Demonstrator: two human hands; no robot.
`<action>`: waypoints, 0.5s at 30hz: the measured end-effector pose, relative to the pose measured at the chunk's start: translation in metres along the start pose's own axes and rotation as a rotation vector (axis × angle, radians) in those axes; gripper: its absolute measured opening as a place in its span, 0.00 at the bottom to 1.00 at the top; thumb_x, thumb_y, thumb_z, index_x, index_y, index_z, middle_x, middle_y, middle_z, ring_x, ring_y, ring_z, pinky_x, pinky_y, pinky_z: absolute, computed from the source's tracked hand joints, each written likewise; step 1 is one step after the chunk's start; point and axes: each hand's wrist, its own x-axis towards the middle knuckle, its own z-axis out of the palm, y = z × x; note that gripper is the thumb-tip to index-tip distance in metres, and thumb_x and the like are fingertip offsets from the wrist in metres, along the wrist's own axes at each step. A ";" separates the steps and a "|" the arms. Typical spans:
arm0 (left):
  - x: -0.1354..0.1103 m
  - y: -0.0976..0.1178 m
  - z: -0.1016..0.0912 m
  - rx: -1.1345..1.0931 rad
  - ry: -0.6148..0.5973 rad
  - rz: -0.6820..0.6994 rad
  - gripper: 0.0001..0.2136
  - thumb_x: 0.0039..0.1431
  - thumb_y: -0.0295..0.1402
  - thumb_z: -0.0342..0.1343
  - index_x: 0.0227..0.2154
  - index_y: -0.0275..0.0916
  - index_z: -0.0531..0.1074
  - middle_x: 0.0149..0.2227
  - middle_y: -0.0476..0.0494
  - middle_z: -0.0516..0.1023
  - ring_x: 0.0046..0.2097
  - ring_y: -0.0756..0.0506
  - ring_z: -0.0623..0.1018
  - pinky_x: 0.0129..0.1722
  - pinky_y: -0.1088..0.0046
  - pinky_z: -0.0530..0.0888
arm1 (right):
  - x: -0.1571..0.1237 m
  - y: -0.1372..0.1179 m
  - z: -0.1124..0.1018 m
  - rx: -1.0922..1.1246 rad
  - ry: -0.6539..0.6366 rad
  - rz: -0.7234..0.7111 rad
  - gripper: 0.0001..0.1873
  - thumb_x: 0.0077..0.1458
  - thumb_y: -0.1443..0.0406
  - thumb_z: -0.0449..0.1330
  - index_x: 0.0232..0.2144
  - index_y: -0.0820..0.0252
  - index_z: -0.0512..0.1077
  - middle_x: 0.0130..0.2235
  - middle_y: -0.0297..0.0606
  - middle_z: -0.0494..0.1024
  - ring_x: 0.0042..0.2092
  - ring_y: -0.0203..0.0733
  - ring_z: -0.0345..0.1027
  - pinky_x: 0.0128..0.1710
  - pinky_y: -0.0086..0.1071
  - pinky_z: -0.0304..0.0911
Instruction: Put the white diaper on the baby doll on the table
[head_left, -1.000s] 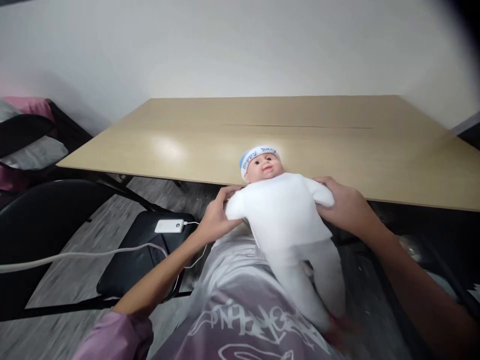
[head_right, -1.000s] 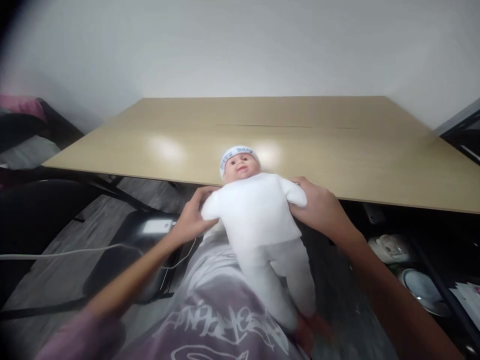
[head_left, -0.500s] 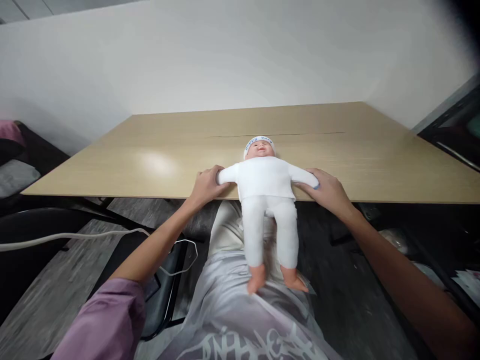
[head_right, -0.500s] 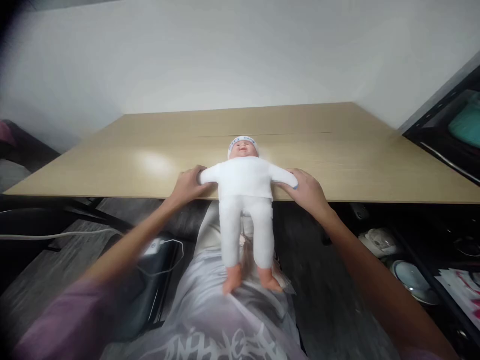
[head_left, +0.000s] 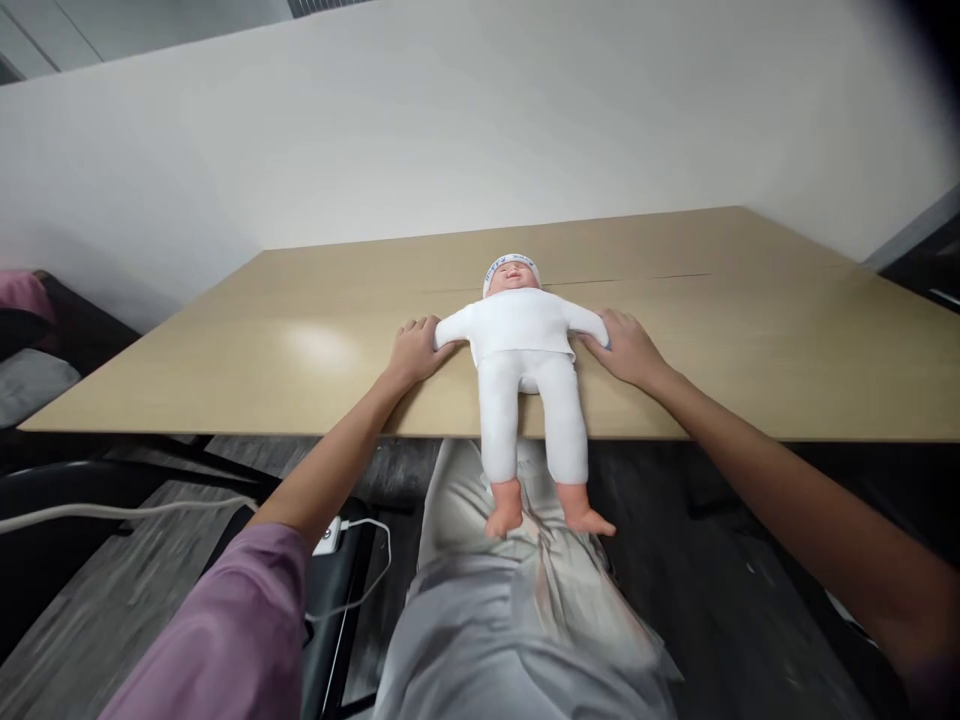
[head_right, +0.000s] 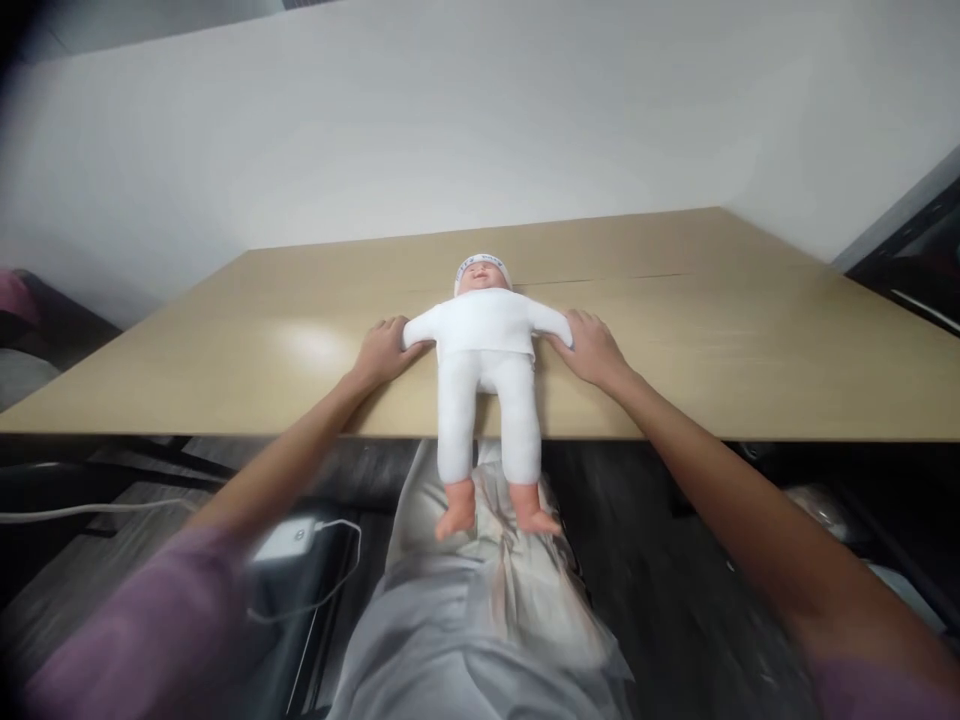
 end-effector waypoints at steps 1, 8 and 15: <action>0.011 -0.005 0.005 -0.011 0.004 -0.002 0.29 0.67 0.59 0.51 0.50 0.35 0.72 0.48 0.30 0.80 0.51 0.31 0.76 0.52 0.56 0.69 | 0.009 0.005 0.005 0.004 0.000 -0.003 0.22 0.66 0.53 0.55 0.52 0.62 0.72 0.47 0.54 0.80 0.49 0.63 0.72 0.50 0.51 0.67; 0.083 -0.041 0.035 -0.164 0.112 -0.021 0.35 0.62 0.58 0.60 0.61 0.37 0.64 0.52 0.34 0.79 0.54 0.31 0.76 0.52 0.57 0.71 | 0.071 0.041 0.033 0.066 0.029 -0.032 0.22 0.57 0.59 0.60 0.52 0.61 0.73 0.48 0.51 0.81 0.48 0.62 0.74 0.49 0.50 0.67; 0.142 -0.072 0.059 -0.131 0.169 0.007 0.31 0.60 0.63 0.58 0.52 0.40 0.72 0.50 0.35 0.80 0.52 0.33 0.76 0.51 0.60 0.70 | 0.130 0.077 0.060 -0.001 0.002 -0.086 0.26 0.60 0.55 0.58 0.56 0.63 0.73 0.50 0.54 0.80 0.49 0.64 0.73 0.50 0.52 0.66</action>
